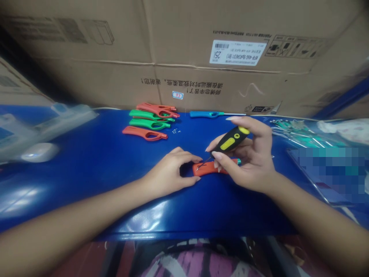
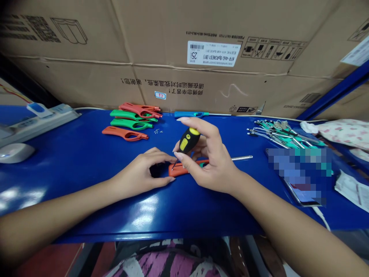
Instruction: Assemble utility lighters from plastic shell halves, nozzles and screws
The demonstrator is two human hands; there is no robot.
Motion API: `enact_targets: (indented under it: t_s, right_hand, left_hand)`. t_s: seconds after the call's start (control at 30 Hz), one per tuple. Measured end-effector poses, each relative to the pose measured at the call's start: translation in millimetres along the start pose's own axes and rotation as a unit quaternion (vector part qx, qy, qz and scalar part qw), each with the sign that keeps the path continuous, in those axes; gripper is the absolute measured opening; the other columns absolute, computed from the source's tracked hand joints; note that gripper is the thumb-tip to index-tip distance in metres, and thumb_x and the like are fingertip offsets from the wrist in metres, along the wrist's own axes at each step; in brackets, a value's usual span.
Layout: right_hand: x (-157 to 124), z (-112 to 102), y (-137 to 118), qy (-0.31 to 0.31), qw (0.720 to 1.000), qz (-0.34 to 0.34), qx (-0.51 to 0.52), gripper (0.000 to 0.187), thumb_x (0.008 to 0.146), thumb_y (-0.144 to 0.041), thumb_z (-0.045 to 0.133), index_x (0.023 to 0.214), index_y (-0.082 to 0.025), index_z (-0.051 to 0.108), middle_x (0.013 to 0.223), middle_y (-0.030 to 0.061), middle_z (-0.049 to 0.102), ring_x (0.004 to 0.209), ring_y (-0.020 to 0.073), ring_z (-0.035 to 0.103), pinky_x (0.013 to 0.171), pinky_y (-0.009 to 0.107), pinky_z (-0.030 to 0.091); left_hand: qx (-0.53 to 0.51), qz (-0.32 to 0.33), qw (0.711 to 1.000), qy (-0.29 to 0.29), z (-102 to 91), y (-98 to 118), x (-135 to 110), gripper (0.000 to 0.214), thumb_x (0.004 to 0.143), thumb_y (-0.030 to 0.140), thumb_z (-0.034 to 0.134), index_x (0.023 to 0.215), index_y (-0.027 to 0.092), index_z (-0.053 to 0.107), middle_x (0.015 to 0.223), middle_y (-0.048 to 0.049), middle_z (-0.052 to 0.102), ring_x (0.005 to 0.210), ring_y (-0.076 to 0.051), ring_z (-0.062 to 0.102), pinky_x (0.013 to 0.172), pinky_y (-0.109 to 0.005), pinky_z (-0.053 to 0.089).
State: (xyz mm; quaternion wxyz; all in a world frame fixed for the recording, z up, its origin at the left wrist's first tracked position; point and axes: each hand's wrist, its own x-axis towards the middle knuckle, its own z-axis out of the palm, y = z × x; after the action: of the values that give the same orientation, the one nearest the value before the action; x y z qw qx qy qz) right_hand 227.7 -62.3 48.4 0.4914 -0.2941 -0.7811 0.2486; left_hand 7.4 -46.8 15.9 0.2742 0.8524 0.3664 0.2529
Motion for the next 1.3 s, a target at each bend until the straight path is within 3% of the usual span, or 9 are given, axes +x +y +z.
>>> enact_targets:
  t_s: [0.5,0.6,0.77,0.93,1.0,1.1,1.2,1.3]
  right_hand:
    - [-1.3,1.6,2.3,-0.041,0.999,0.000,0.000,0.065,0.093,-0.020,0.062,0.147,-0.033,0.028,0.122,0.0092,0.063,0.088,0.0185,0.070,0.067,0.031,0.064]
    - [0.5,3.2,2.0,-0.019,0.999,-0.006,-0.027,0.064,0.091,-0.022,0.064,0.146,-0.032,0.032,0.127,0.0098,0.060,0.090,0.0190,0.069,0.067,0.032,0.063]
    - [6.4,4.2,5.8,0.043,0.992,-0.042,-0.115,0.064,0.080,-0.027,0.078,0.135,-0.033,0.046,0.123,0.0060,0.059,0.073,0.0150,0.064,0.054,0.028,0.058]
    - [20.6,-2.2,-3.4,-0.060,0.996,0.002,-0.059,0.051,0.099,-0.028,0.052,0.147,-0.032,0.036,0.125,0.0066,0.063,0.072,0.0135,0.066,0.063,0.029,0.061]
    - [26.3,-4.4,-7.4,-0.061,0.992,-0.015,-0.107,0.047,0.097,-0.031,0.056,0.143,-0.031,0.044,0.119,0.0052,0.067,0.068,0.0137,0.066,0.061,0.029,0.060]
    - [33.6,-6.6,-13.5,-0.017,0.966,-0.099,-0.237,0.043,0.087,-0.037,0.071,0.128,-0.028,0.060,0.114,0.0053,0.072,0.072,0.0175,0.069,0.069,0.032,0.060]
    - [41.6,-9.9,-24.0,-0.036,0.953,-0.123,-0.274,0.036,0.095,-0.033,0.059,0.130,-0.026,0.061,0.112,0.0060,0.074,0.078,0.0192,0.071,0.076,0.034,0.059]
    - [49.8,-14.0,-35.2,-0.099,0.963,-0.090,-0.234,0.037,0.100,-0.027,0.048,0.136,-0.029,0.058,0.106,0.0020,0.075,0.071,0.0154,0.069,0.069,0.032,0.058]
  left_hand:
    - [-0.001,0.012,1.000,0.000,1.5,-2.2,0.6,0.040,0.078,0.025,0.078,0.116,0.018,0.070,0.107,-0.0057,0.073,0.100,-0.023,0.061,0.090,-0.037,0.050]
    - [-0.003,0.015,1.000,0.001,0.9,-1.6,0.4,0.039,0.078,0.025,0.077,0.116,0.019,0.069,0.107,-0.0054,0.073,0.100,-0.023,0.061,0.091,-0.038,0.050]
    - [0.004,0.023,1.000,0.000,-0.5,1.4,0.8,0.036,0.078,0.020,0.077,0.113,0.018,0.070,0.102,-0.0053,0.073,0.094,-0.022,0.063,0.090,-0.037,0.050]
    - [-0.001,0.021,1.000,0.004,0.1,0.8,0.7,0.035,0.077,0.022,0.078,0.111,0.019,0.070,0.106,-0.0052,0.073,0.099,-0.023,0.063,0.090,-0.037,0.050]
    - [0.001,0.024,1.000,0.002,0.6,0.4,0.5,0.033,0.077,0.023,0.078,0.109,0.019,0.070,0.105,-0.0052,0.073,0.098,-0.023,0.063,0.091,-0.037,0.050]
    - [0.004,0.035,0.999,0.000,0.9,0.5,0.2,0.034,0.078,0.023,0.078,0.110,0.017,0.070,0.105,-0.0065,0.073,0.099,-0.024,0.063,0.092,-0.038,0.049]
    - [0.012,0.041,0.999,-0.005,0.7,0.9,-0.1,0.034,0.079,0.025,0.077,0.111,0.016,0.069,0.105,-0.0067,0.072,0.099,-0.024,0.062,0.090,-0.038,0.049]
    - [0.020,0.042,0.999,-0.011,0.4,1.3,-0.4,0.032,0.081,0.027,0.076,0.112,0.019,0.069,0.104,-0.0056,0.071,0.099,-0.024,0.061,0.089,-0.037,0.049]
